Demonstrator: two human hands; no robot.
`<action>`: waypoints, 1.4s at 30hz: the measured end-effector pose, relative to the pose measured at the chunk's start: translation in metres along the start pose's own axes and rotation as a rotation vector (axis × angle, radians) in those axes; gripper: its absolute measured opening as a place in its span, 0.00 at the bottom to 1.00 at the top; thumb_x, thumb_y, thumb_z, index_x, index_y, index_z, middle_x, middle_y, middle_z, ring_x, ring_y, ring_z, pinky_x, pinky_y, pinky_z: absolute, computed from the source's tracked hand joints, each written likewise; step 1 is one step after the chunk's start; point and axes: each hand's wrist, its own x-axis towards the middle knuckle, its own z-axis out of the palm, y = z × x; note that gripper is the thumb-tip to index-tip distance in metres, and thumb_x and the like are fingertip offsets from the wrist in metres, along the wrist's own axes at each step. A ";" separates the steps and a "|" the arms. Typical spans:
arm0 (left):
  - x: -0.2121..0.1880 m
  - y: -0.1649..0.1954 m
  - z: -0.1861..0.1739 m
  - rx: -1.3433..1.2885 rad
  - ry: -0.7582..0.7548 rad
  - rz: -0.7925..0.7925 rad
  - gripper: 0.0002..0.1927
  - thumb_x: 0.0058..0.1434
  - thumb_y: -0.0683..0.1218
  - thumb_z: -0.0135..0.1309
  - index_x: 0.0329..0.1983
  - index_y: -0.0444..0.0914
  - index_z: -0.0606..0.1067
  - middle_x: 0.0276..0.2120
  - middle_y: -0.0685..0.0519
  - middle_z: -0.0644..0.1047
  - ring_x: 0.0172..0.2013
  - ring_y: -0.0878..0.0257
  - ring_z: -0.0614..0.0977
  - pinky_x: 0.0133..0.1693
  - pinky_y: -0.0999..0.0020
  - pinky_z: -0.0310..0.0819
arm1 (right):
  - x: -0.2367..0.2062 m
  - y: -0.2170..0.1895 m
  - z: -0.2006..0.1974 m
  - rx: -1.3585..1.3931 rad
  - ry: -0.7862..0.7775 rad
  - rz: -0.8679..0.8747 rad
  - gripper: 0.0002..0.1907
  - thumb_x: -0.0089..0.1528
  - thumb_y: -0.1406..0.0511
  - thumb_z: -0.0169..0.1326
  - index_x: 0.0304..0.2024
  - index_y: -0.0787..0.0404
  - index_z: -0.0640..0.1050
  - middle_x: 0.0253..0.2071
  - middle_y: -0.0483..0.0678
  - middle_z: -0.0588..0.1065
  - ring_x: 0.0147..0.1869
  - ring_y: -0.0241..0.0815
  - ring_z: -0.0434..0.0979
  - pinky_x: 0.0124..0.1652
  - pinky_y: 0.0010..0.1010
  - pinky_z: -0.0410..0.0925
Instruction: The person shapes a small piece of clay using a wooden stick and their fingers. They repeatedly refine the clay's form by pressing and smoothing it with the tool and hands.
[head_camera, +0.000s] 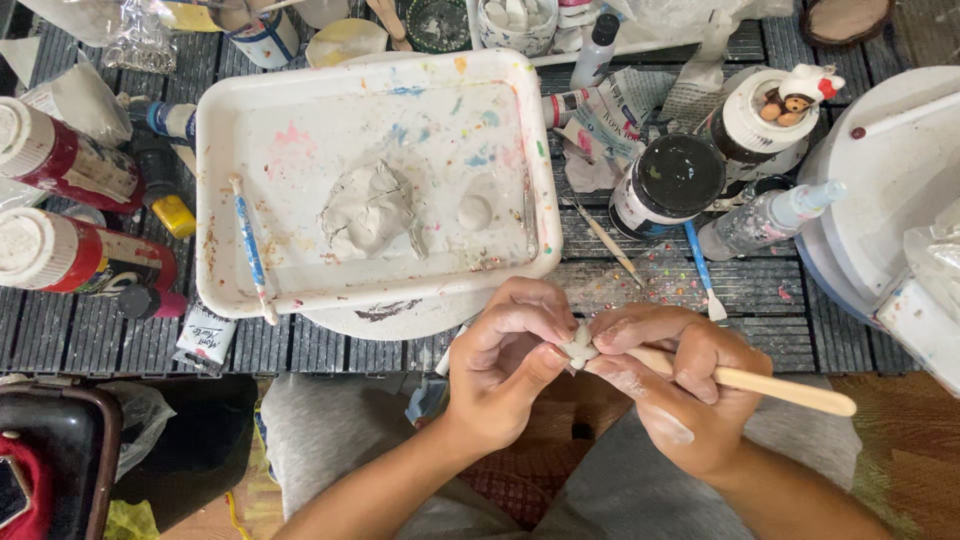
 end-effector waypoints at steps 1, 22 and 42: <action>0.000 0.000 0.000 -0.014 0.000 -0.007 0.07 0.75 0.42 0.56 0.51 0.35 0.73 0.48 0.48 0.71 0.50 0.61 0.75 0.54 0.68 0.73 | -0.001 0.000 0.000 0.004 0.001 -0.001 0.28 0.58 0.82 0.61 0.25 0.56 0.56 0.43 0.59 0.79 0.47 0.53 0.85 0.44 0.41 0.81; 0.006 0.012 -0.003 -0.015 0.063 -0.065 0.12 0.65 0.28 0.63 0.49 0.29 0.77 0.46 0.43 0.80 0.51 0.58 0.82 0.57 0.64 0.78 | 0.008 0.012 -0.020 0.410 0.024 0.276 0.25 0.59 0.85 0.57 0.25 0.56 0.60 0.51 0.67 0.77 0.53 0.50 0.83 0.52 0.37 0.79; 0.014 0.026 -0.013 -0.105 -0.070 -0.254 0.22 0.63 0.30 0.63 0.60 0.29 0.76 0.48 0.48 0.79 0.50 0.61 0.81 0.58 0.63 0.79 | 0.016 0.007 -0.024 0.474 -0.125 0.426 0.28 0.58 0.85 0.56 0.22 0.56 0.56 0.43 0.68 0.79 0.48 0.52 0.81 0.47 0.39 0.75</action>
